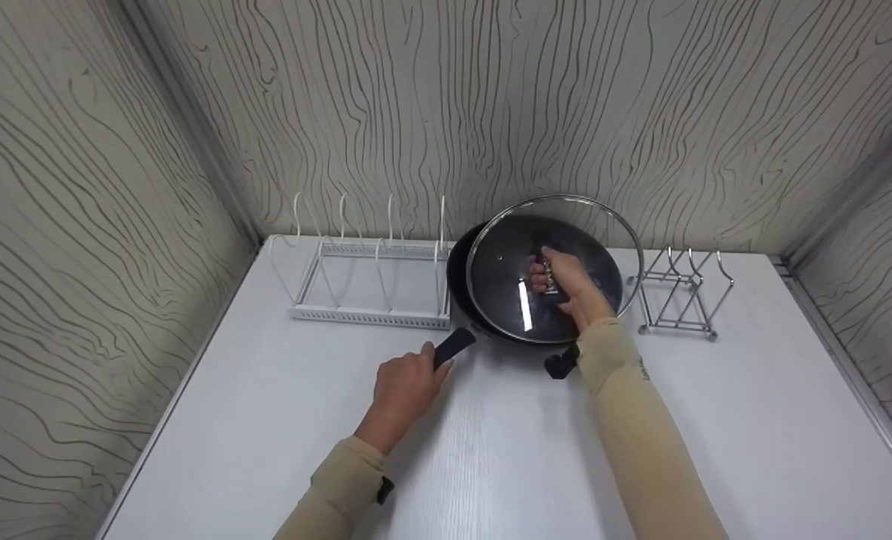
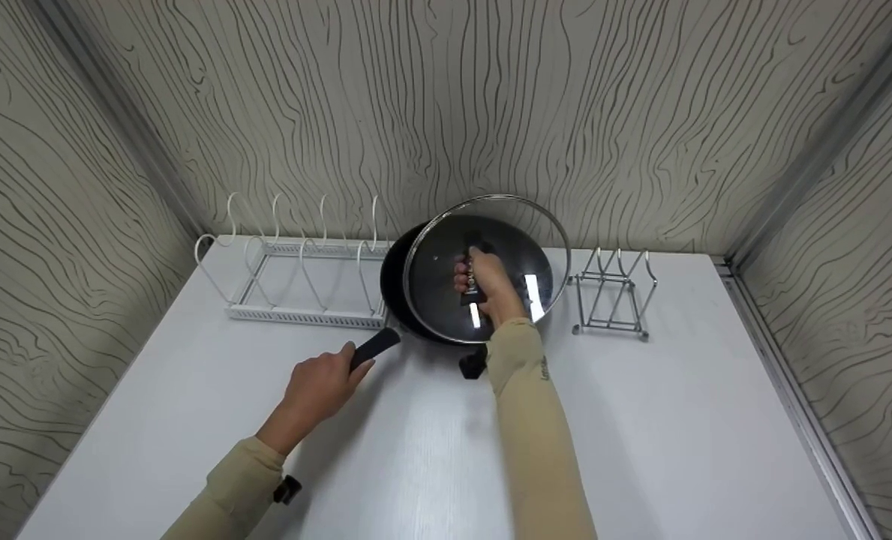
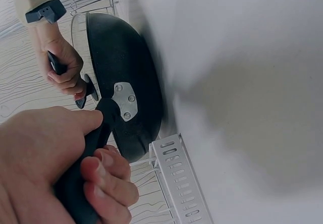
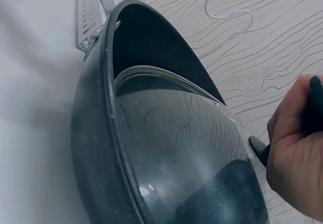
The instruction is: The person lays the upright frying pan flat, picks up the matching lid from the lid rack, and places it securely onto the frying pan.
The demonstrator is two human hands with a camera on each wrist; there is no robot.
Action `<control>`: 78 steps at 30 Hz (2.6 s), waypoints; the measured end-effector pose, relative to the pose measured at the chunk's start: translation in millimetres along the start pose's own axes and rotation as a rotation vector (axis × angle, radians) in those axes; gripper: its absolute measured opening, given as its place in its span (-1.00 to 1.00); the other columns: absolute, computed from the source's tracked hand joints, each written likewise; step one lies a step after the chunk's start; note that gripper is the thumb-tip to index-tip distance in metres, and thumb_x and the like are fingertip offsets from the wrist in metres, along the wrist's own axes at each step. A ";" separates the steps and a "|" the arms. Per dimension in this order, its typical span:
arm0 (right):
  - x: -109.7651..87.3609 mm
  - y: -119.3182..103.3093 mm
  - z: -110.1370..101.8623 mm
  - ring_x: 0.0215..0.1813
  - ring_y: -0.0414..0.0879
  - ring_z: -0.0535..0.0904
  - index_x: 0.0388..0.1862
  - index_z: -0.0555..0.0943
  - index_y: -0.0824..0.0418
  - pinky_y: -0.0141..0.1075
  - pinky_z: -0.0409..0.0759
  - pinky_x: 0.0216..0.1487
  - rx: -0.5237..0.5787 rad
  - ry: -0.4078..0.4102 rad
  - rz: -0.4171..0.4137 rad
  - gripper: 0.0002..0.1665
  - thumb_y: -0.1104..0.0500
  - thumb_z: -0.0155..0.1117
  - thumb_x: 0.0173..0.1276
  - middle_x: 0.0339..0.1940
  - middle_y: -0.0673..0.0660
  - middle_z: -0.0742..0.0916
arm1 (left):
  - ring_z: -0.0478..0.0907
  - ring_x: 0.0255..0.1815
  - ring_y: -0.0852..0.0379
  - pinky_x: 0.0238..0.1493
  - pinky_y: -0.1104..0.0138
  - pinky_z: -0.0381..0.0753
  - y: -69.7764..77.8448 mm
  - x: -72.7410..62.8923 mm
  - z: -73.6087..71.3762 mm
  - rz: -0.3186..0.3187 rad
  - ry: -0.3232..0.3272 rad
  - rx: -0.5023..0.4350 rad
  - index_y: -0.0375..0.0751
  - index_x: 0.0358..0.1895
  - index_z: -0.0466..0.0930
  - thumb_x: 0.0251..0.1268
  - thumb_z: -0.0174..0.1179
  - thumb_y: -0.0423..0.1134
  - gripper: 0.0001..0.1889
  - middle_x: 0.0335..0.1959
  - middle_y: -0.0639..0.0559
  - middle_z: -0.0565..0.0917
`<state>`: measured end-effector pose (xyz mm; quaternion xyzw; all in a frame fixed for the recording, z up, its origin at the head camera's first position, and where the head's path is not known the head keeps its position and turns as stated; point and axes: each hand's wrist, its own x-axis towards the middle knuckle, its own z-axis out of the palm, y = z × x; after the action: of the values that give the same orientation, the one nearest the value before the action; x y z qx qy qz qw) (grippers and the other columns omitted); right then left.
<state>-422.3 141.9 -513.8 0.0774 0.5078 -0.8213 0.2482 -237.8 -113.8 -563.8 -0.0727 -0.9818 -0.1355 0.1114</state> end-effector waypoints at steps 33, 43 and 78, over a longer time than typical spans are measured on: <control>1.9 2.1 1.5 -0.71 -0.29 0.28 -0.22 0.31 0.24 -0.47 0.29 -0.65 -0.168 0.043 -0.029 -0.58 0.01 -0.37 0.77 -0.67 -0.08 0.44 | 0.59 -0.62 -0.02 -0.57 0.12 0.54 2.4 -0.3 -1.8 -0.016 0.002 0.009 -0.25 -0.20 0.57 0.52 0.22 0.03 -0.64 -0.59 -0.11 0.64; -0.7 2.3 2.0 -0.70 -0.30 0.29 -0.19 0.31 0.28 -0.49 0.32 -0.67 -0.085 -0.001 -0.030 -0.60 0.04 -0.35 0.77 -0.63 -0.06 0.43 | 0.58 -0.64 0.00 -0.58 0.14 0.54 3.4 -0.6 -0.2 -0.007 0.005 0.018 -0.25 -0.24 0.56 0.52 0.22 0.04 -0.63 -0.61 -0.10 0.64; -2.1 0.1 3.2 -0.65 -0.27 0.45 -0.11 0.41 0.32 -0.47 0.48 -0.59 -0.198 0.097 -0.024 -0.56 0.01 -0.29 0.76 -0.60 -0.04 0.56 | 0.57 -0.64 -0.02 -0.58 0.14 0.50 3.0 -0.7 -0.1 -0.004 0.008 0.012 -0.23 -0.24 0.52 0.51 0.22 0.04 -0.64 -0.60 -0.10 0.63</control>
<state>-420.0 139.8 -511.6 0.0861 0.5987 -0.7655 0.2196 -236.6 -111.0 -563.1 -0.0697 -0.9823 -0.1300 0.1153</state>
